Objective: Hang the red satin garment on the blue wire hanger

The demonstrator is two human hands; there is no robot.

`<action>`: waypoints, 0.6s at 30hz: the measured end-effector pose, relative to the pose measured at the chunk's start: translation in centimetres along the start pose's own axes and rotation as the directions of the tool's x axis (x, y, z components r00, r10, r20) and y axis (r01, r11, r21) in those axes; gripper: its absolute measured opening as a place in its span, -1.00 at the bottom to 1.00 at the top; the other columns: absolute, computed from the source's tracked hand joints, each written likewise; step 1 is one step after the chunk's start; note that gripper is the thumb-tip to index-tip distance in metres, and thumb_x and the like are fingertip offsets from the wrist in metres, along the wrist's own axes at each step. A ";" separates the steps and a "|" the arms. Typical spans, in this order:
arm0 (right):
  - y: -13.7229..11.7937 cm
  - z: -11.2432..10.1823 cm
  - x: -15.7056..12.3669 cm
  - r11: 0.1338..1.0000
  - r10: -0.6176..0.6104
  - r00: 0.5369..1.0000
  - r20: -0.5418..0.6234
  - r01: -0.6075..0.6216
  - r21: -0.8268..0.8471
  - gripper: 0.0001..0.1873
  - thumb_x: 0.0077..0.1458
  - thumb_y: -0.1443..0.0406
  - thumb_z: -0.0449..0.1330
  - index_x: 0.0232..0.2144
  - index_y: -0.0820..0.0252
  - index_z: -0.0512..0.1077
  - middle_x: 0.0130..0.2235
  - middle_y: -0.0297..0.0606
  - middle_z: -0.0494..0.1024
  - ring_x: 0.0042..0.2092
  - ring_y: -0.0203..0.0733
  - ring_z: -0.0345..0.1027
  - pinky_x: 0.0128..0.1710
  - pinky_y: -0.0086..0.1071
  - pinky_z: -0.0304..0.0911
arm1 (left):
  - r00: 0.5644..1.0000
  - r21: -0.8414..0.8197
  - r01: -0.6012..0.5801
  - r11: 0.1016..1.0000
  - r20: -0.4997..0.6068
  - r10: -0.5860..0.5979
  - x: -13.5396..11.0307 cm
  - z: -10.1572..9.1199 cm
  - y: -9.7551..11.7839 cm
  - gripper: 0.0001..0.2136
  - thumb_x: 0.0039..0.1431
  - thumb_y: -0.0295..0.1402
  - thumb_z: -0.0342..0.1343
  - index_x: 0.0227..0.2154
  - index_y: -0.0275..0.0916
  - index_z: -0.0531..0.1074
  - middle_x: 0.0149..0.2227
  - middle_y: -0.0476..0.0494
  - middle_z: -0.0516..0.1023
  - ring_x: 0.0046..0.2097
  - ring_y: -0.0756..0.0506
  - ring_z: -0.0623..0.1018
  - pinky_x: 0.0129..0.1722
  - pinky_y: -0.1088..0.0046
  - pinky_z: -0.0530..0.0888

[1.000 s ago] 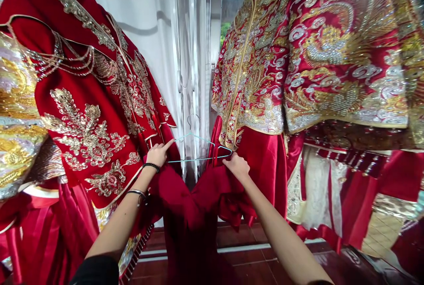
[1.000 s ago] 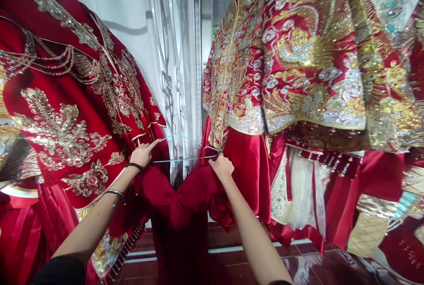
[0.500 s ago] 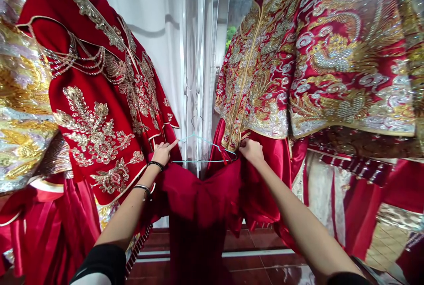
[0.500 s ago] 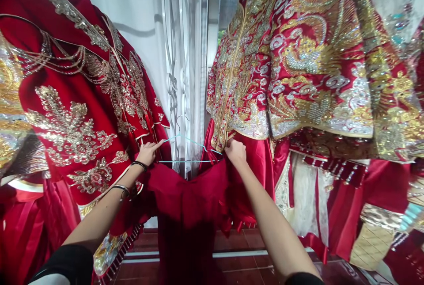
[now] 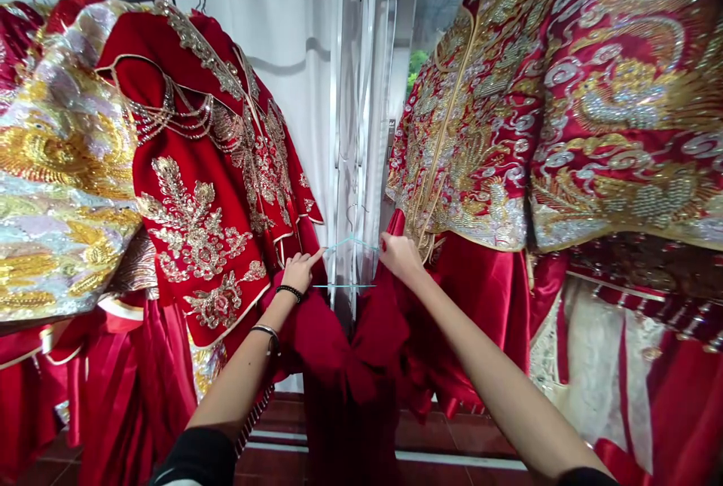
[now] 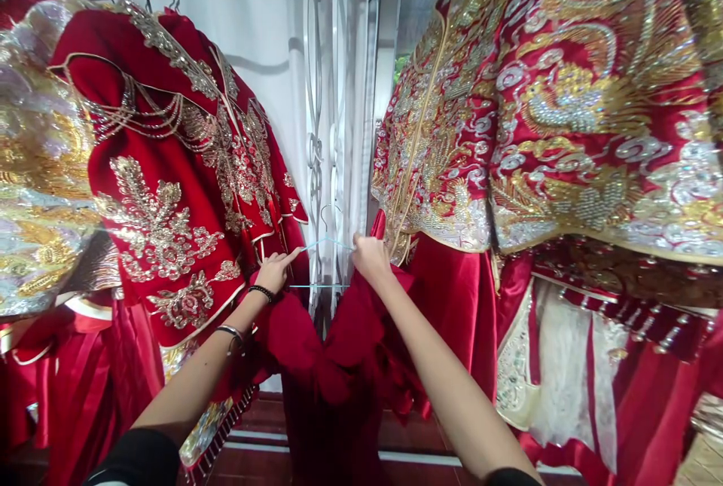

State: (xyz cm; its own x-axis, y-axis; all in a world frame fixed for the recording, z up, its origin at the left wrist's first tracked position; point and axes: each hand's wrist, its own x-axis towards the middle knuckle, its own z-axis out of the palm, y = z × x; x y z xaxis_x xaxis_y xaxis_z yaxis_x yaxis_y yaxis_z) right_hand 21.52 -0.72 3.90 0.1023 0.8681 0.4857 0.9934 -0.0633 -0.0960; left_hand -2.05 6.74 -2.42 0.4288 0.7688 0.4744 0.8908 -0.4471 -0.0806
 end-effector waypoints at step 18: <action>3.6 4.3 -0.8 0.946 -0.176 0.982 0.061 0.152 0.286 -0.46 0.09 0.00 -0.08 0.10 -0.02 0.10 0.03 -0.20 0.35 0.03 -0.06 0.22 -0.08 -0.22 0.16 | 0.992 -0.509 0.049 0.859 -0.075 -0.102 -3.0 -0.6 -3.5 -0.53 0.23 -0.13 -0.31 0.15 -0.17 0.09 -0.07 -0.14 0.41 -0.02 -0.05 0.39 0.04 0.37 0.27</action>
State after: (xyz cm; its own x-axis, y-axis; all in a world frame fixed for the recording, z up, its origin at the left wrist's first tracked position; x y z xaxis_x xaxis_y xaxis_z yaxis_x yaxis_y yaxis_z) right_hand 24.81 0.48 -0.55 -0.0778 0.8943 0.4407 0.9403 0.2128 -0.2657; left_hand -6.56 5.73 -3.02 0.3236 0.7735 0.5449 0.7101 -0.5792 0.4005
